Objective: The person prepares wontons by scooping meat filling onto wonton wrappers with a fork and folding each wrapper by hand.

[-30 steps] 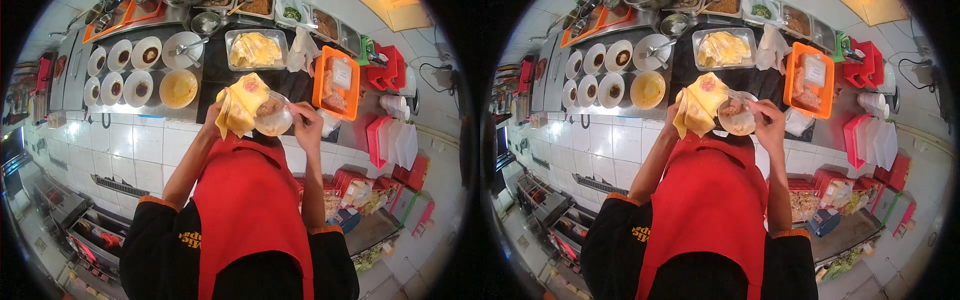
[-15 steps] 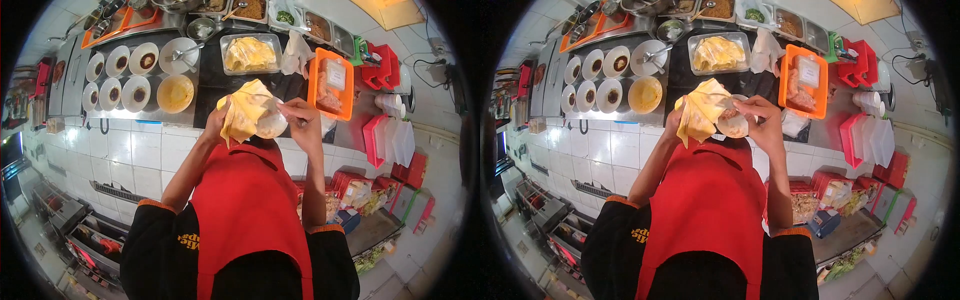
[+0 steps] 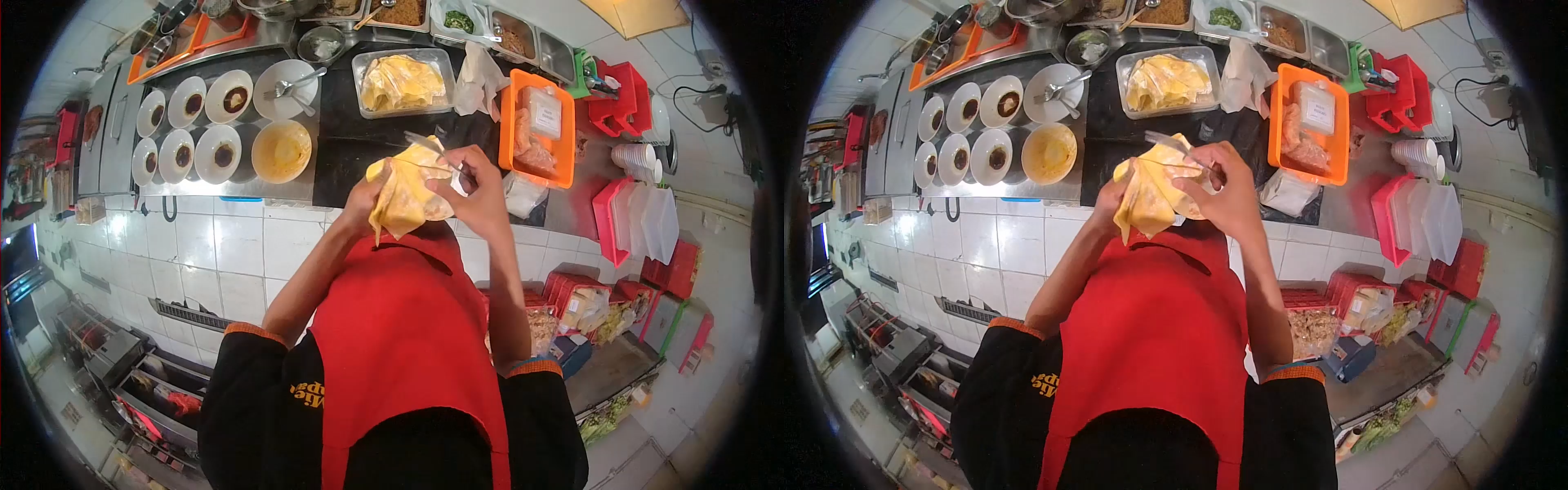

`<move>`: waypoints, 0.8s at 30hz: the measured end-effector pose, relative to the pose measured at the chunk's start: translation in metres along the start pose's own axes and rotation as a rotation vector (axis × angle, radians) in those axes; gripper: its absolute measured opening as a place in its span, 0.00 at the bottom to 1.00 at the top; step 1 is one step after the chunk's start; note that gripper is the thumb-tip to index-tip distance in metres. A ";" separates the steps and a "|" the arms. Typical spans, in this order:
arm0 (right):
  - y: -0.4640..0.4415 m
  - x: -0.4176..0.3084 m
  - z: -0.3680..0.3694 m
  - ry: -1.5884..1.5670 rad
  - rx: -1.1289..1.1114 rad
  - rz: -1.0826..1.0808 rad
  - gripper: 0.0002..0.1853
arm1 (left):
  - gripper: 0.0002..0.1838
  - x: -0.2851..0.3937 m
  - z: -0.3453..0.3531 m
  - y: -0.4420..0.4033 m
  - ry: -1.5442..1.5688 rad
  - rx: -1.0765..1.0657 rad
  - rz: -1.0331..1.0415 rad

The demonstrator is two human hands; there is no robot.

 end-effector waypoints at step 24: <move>0.018 0.146 0.039 0.604 -0.079 0.388 0.13 | 0.28 -0.102 -0.150 -0.008 0.186 0.158 -0.329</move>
Point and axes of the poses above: each hand's wrist, its own y-axis away from the middle knuckle, its own z-axis out of the palm, x = y × z, the point moved 3 cm from there along -y, towards the middle knuckle, and after that the axes turned 7 degrees about -x, right-handed, at the moved point
